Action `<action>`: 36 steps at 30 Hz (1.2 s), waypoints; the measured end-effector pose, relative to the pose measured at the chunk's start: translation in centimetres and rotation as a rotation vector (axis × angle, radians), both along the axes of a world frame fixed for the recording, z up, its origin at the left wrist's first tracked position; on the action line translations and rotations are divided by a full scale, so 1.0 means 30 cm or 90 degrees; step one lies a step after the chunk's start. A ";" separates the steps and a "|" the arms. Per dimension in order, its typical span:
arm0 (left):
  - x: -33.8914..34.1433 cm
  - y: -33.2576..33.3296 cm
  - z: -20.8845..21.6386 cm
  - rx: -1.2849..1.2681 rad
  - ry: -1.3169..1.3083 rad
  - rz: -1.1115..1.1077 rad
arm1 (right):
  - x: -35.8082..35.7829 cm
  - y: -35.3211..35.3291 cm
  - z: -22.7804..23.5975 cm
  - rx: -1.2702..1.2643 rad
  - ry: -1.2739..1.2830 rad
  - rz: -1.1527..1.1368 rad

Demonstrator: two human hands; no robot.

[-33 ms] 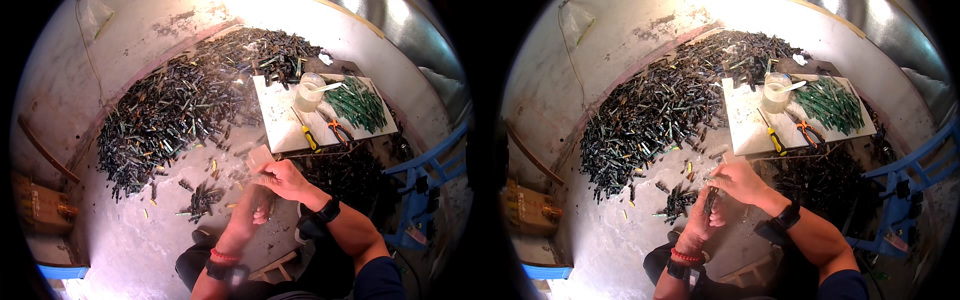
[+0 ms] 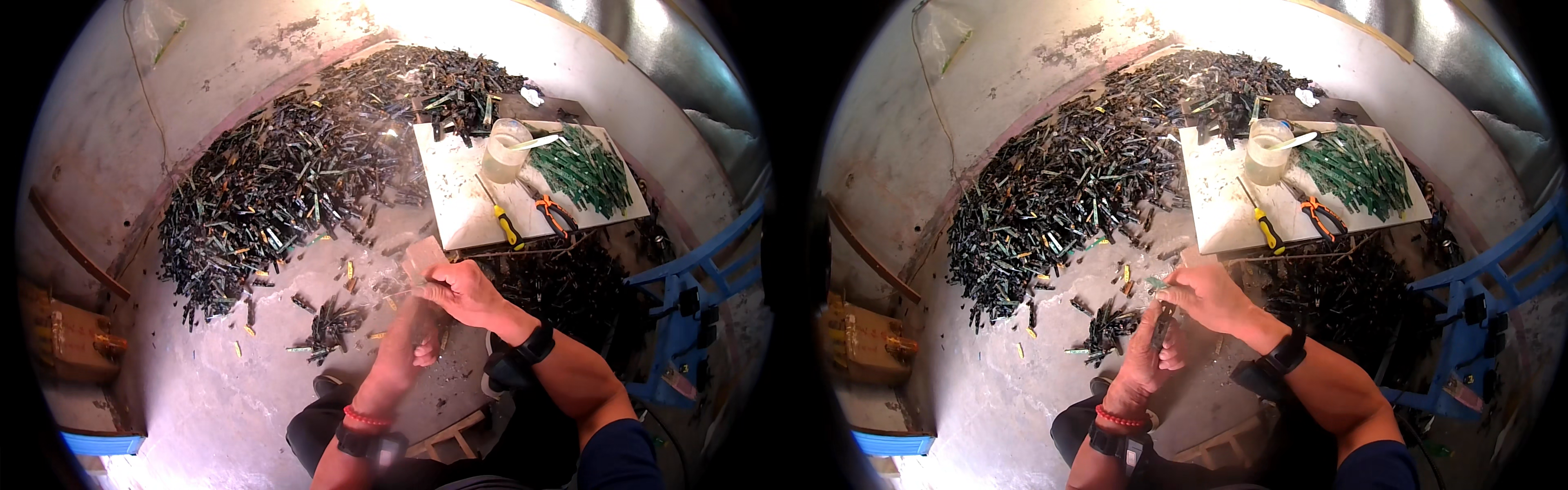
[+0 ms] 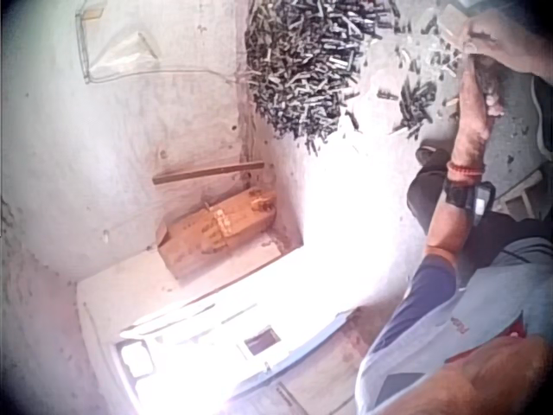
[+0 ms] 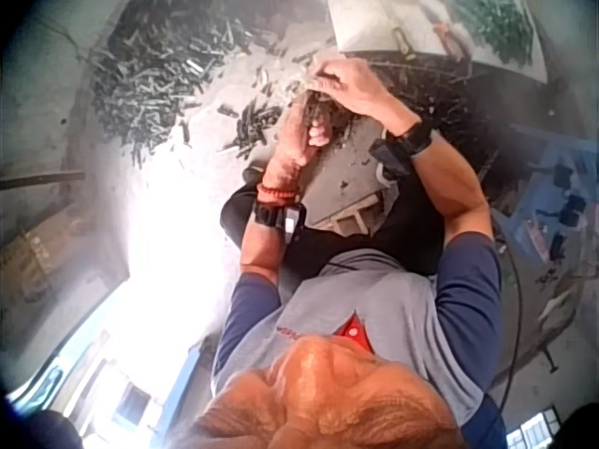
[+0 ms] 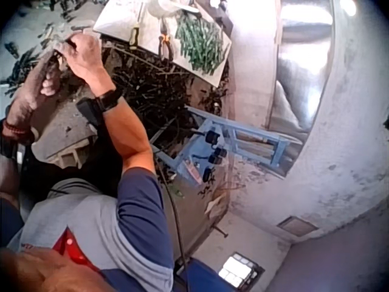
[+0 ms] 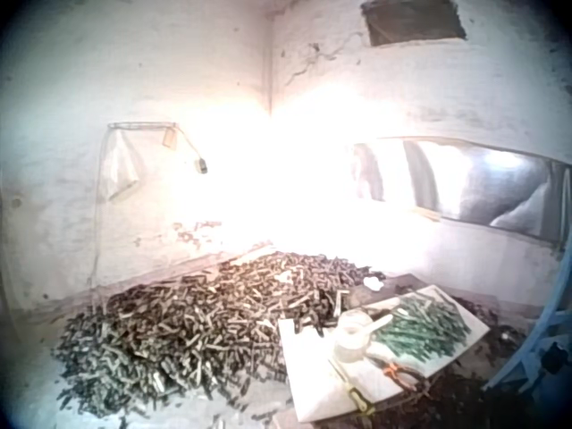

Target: The person sits on the floor and repeatedly cuts green plastic strips into small pieces using orange-handled scissors. The cut pieces accumulate on the floor around a low white table where additional strips and tools are placed.

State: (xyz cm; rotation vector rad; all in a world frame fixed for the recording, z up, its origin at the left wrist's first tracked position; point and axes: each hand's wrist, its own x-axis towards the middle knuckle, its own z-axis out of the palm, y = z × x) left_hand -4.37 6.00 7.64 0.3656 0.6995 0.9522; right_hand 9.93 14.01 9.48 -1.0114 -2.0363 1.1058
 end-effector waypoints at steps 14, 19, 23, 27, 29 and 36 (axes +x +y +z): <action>0.001 -0.019 -0.052 -0.022 0.032 0.000 | -0.055 -0.003 -0.079 -0.254 0.234 -0.151; 0.013 -0.013 -0.027 -0.005 0.070 0.026 | -0.039 -0.012 -0.042 0.067 0.022 -0.144; 0.026 -0.009 -0.039 0.069 0.122 0.034 | -0.063 -0.036 -0.023 0.260 -0.013 -0.181; 0.033 0.005 -0.047 0.083 0.106 0.045 | -0.065 -0.053 0.006 0.355 -0.052 -0.155; 0.037 0.001 -0.056 -0.001 0.093 0.061 | -0.074 -0.071 0.028 0.379 -0.080 -0.148; 0.035 -0.009 -0.079 -0.015 0.120 0.077 | -0.082 -0.059 -0.035 0.226 -0.084 -0.168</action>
